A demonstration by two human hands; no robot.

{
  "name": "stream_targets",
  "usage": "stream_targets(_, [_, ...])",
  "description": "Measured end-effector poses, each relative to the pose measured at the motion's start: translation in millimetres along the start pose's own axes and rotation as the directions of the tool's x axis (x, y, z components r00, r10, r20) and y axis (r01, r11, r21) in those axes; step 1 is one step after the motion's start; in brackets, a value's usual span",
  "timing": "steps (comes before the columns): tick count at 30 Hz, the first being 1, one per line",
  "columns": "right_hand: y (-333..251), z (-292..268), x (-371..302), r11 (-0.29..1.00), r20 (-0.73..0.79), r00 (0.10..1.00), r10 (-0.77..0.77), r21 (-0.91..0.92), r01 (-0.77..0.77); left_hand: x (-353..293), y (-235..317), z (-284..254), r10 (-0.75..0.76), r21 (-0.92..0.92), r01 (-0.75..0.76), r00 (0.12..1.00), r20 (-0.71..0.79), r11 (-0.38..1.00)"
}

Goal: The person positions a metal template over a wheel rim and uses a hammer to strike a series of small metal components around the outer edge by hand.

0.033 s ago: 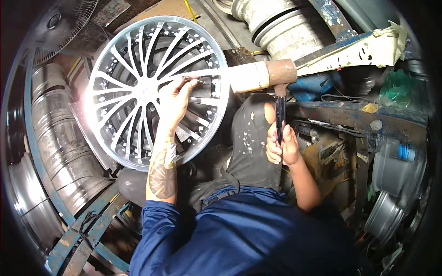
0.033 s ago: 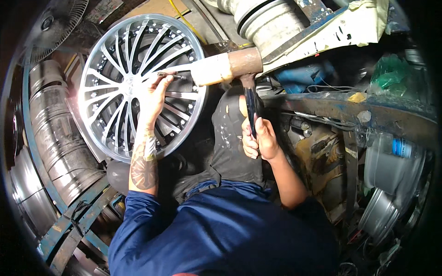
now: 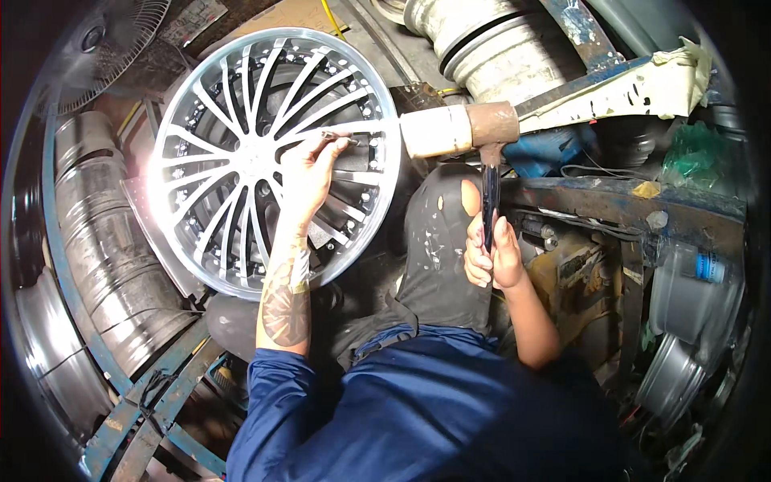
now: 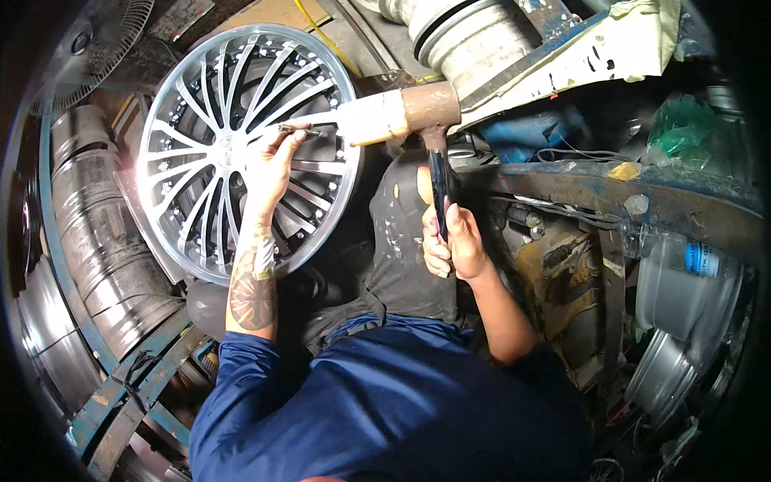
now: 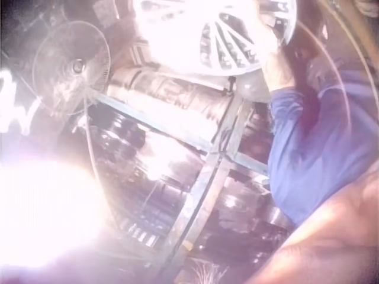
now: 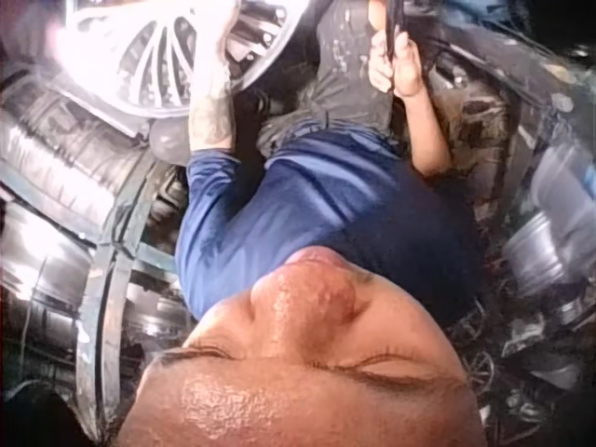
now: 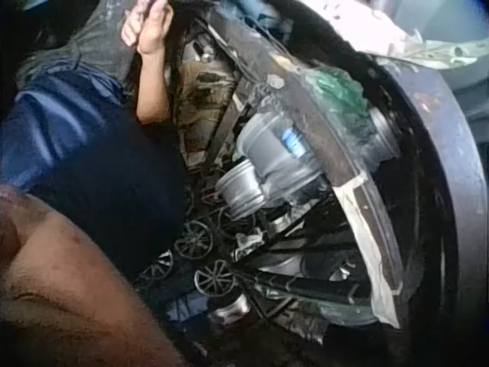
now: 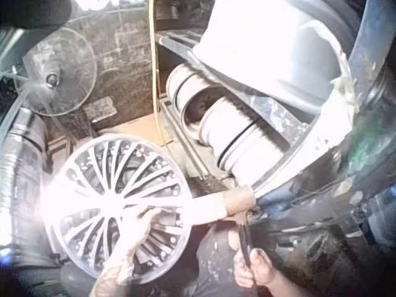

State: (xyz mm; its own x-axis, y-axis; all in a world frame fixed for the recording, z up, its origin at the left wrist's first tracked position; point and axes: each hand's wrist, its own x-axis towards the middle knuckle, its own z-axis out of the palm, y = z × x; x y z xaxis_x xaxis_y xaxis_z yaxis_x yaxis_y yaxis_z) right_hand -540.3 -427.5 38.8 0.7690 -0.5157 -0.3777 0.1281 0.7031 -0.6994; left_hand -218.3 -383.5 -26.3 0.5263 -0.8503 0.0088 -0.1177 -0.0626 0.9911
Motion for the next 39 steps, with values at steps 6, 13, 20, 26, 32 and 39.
stream_targets(6, [0.8, -0.5, 2.8, 0.995, -0.067, 0.998, -0.013, 0.102, 0.020, 9.5, -8.2, 15.5, 0.019, 0.043, -0.020, 0.999, 0.036, 0.999])
stream_targets(13, [1.5, -1.8, 2.0, 0.993, -0.062, 0.998, -0.032, 0.109, 0.039, 6.8, -5.9, 24.8, 0.113, 0.154, -0.114, 0.994, 0.014, 0.981])
stream_targets(20, [-0.7, 2.9, -0.7, 1.000, -0.025, 1.000, -0.011, -0.017, 0.011, 9.1, 0.8, 28.5, 0.194, 0.236, -0.205, 0.979, 0.069, 0.950])
stream_targets(26, [-16.6, 34.0, 4.5, 0.963, -0.080, 0.997, -0.023, -0.269, 0.001, 13.7, 7.6, 27.9, 0.277, 0.383, -0.327, 0.944, 0.180, 0.864])
stream_targets(32, [-79.1, 80.9, -0.1, 0.679, -0.028, 0.959, -0.283, -0.712, 0.179, 15.7, 6.1, 25.0, 0.209, 0.336, -0.288, 0.945, 0.253, 0.897])
stream_targets(39, [-74.0, 97.0, 4.1, 0.493, -0.069, 0.930, -0.361, -0.861, 0.127, 18.0, 1.9, 27.7, 0.251, 0.305, -0.307, 0.945, 0.209, 0.901])
